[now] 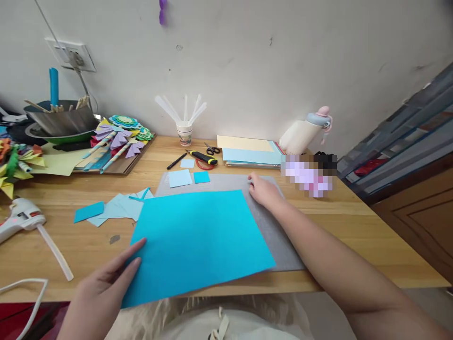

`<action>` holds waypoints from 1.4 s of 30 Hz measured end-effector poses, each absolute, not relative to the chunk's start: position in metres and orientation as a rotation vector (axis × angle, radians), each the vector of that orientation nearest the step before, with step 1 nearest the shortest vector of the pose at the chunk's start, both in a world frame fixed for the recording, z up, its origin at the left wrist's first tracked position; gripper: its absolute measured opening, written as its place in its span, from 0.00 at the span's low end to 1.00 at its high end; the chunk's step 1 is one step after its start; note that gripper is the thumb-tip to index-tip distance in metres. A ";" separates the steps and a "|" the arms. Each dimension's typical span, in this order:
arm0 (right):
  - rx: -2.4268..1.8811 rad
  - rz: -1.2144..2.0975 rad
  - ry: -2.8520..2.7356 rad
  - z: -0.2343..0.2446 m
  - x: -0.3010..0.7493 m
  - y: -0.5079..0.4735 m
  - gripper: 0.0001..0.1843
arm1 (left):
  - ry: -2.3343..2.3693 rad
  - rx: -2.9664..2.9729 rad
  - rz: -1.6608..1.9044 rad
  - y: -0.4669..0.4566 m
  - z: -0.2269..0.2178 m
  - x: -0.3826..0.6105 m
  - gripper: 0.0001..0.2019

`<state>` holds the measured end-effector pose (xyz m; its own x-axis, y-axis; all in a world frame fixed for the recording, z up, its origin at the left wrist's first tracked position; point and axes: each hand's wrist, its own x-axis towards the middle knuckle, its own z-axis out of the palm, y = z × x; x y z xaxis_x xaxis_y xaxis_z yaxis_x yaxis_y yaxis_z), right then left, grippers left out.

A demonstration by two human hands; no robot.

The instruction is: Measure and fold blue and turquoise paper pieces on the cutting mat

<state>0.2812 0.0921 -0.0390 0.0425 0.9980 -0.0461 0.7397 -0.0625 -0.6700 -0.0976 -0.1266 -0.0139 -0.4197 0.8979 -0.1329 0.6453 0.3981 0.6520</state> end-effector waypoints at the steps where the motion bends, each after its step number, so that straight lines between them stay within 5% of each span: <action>1: -1.822 0.767 -1.706 -0.039 0.281 0.087 0.17 | 2.097 1.308 0.685 -0.122 -0.010 -0.096 0.16; 6: -1.605 1.037 -1.410 -0.018 0.294 0.064 0.18 | 1.804 1.481 0.589 -0.105 -0.003 -0.092 0.25; 12: -1.293 1.205 -1.117 0.003 0.283 0.000 0.06 | 1.803 1.560 0.523 -0.095 -0.005 -0.090 0.27; 21: -1.261 1.167 -0.984 -0.001 0.251 -0.079 0.12 | 1.846 1.598 0.499 -0.073 -0.003 -0.099 0.28; 26: -1.310 1.161 -1.024 -0.003 0.243 -0.088 0.37 | 1.818 1.593 0.482 -0.069 -0.004 -0.096 0.28; 31: -1.089 1.376 -1.229 -0.007 0.210 -0.087 0.15 | 1.769 1.580 0.513 -0.070 -0.006 -0.093 0.30; 38: -1.652 0.645 -1.514 -0.025 0.206 -0.063 0.20 | 1.728 1.563 0.592 -0.073 -0.008 -0.095 0.28; 42: -1.591 0.742 -1.212 -0.042 0.245 -0.038 0.29 | 1.636 1.526 0.714 -0.077 -0.016 -0.103 0.26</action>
<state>0.2452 -0.0378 -0.0416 0.3194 0.9440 0.0834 0.3556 -0.0378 -0.9339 -0.1025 -0.0774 -0.0156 0.0173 0.9870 -0.1598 0.5535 0.1237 0.8236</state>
